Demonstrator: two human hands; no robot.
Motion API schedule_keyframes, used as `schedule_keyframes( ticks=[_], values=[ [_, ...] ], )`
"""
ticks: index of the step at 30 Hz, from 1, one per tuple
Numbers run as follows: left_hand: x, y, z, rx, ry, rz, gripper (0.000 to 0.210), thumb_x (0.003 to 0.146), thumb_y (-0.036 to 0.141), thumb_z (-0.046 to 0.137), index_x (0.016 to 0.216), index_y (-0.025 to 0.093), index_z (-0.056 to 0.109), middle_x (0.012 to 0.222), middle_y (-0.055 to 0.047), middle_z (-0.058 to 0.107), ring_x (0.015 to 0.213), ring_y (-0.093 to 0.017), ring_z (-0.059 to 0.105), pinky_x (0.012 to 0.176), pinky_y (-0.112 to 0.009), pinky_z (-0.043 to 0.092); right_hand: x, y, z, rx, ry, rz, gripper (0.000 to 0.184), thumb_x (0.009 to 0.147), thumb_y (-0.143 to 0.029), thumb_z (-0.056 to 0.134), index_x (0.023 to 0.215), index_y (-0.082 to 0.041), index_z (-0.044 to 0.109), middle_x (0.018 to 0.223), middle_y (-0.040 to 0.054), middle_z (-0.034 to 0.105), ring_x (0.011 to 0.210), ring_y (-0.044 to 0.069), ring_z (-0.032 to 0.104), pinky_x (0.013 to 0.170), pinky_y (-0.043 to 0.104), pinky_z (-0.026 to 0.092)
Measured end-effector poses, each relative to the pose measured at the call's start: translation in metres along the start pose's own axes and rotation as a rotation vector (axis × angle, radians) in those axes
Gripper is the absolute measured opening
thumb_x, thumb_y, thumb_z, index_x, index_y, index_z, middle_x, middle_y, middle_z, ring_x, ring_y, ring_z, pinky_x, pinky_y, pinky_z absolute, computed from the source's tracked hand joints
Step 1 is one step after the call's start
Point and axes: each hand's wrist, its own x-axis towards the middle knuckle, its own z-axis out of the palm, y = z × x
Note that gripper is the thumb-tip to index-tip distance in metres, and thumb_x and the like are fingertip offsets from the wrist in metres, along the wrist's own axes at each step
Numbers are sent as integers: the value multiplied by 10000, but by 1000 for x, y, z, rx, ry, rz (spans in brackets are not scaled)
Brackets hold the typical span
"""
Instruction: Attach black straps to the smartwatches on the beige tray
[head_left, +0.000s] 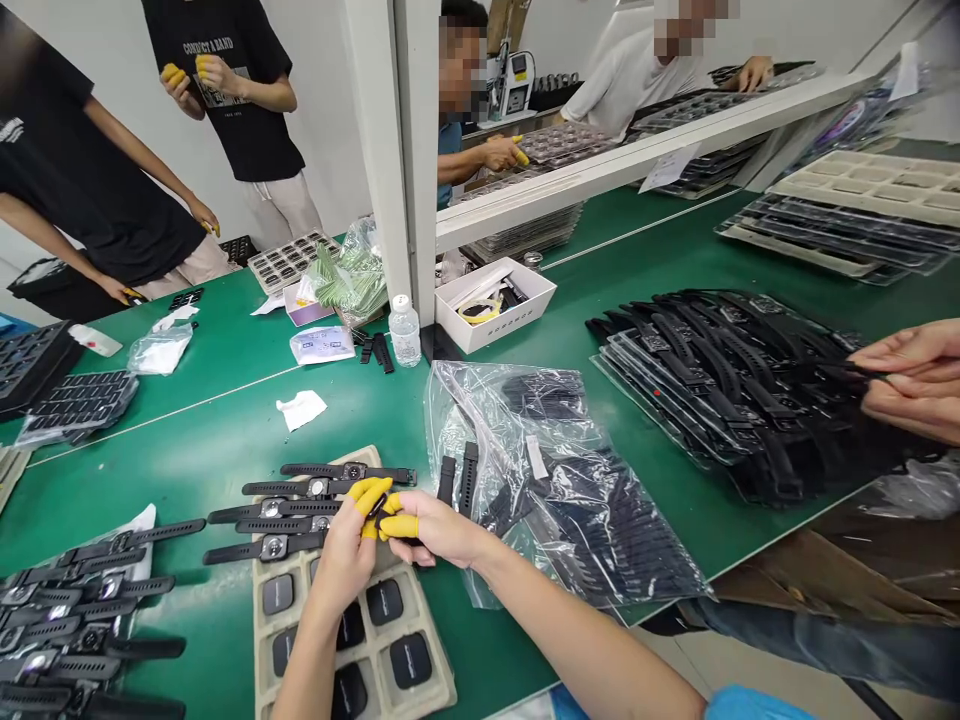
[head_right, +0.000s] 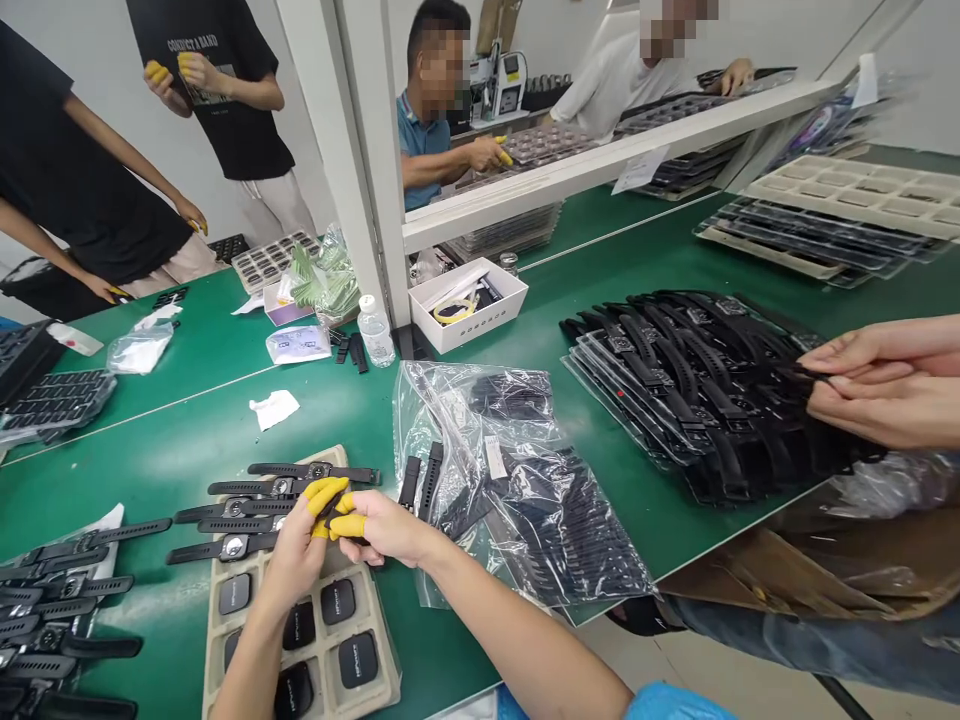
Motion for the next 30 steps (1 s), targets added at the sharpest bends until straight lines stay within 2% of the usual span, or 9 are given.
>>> schedule_keyframes(
  ticks=[3,9,13,17,22,25,27,30],
  values=[
    [0,1,-4,41,-19,20,580,940,54,423,1445,250,631,1416,-102,668,1353,-221,625,1152,-401,526,1,0,0,62,37,-7,343,804,-462,746,892,-229,511,497,-111,542,342,40,275,368,200,194],
    [-1,5,0,34,43,-9,540,965,70,416,1442,238,609,1410,-108,660,1357,-235,613,1174,-427,500,5,3,7,196,127,-27,366,761,-449,754,917,-243,496,487,-130,471,383,48,224,375,202,130],
    [-2,12,-1,-23,-31,-61,512,1048,182,428,1541,267,533,1515,-108,589,1444,-248,544,1222,-436,454,5,4,6,232,157,-51,374,760,-470,743,899,-248,477,487,-133,441,393,47,210,389,206,123],
    [-2,15,-3,4,-63,-113,457,1093,280,397,1515,257,569,1492,-125,595,1420,-262,556,1209,-455,471,4,4,2,174,188,-11,358,758,-458,722,893,-249,464,487,-138,415,405,48,197,403,205,120],
    [-4,11,-4,183,-78,-29,416,1015,258,518,1401,194,661,1318,-174,668,1278,-310,632,1107,-510,556,4,5,-1,50,208,63,349,737,-449,706,924,-243,494,483,-152,368,410,51,168,407,206,107],
    [-5,13,-7,185,-108,-13,424,1029,240,475,1416,212,645,1336,-167,677,1276,-298,649,1105,-506,568,5,7,-1,23,197,69,378,749,-498,710,935,-242,501,486,-152,364,408,53,170,409,208,122],
    [-5,15,-7,150,-104,-25,429,1053,248,447,1446,223,617,1406,-163,659,1342,-285,629,1143,-488,551,5,9,-3,19,184,50,400,778,-546,709,926,-243,494,492,-145,375,408,57,188,412,212,148],
    [-7,17,-4,91,-87,-41,478,1053,256,488,1529,229,529,1496,-159,624,1413,-280,596,1178,-477,532,4,10,-6,-97,190,-74,457,853,-658,667,917,-238,498,535,-111,449,409,74,292,427,233,230]
  ],
)
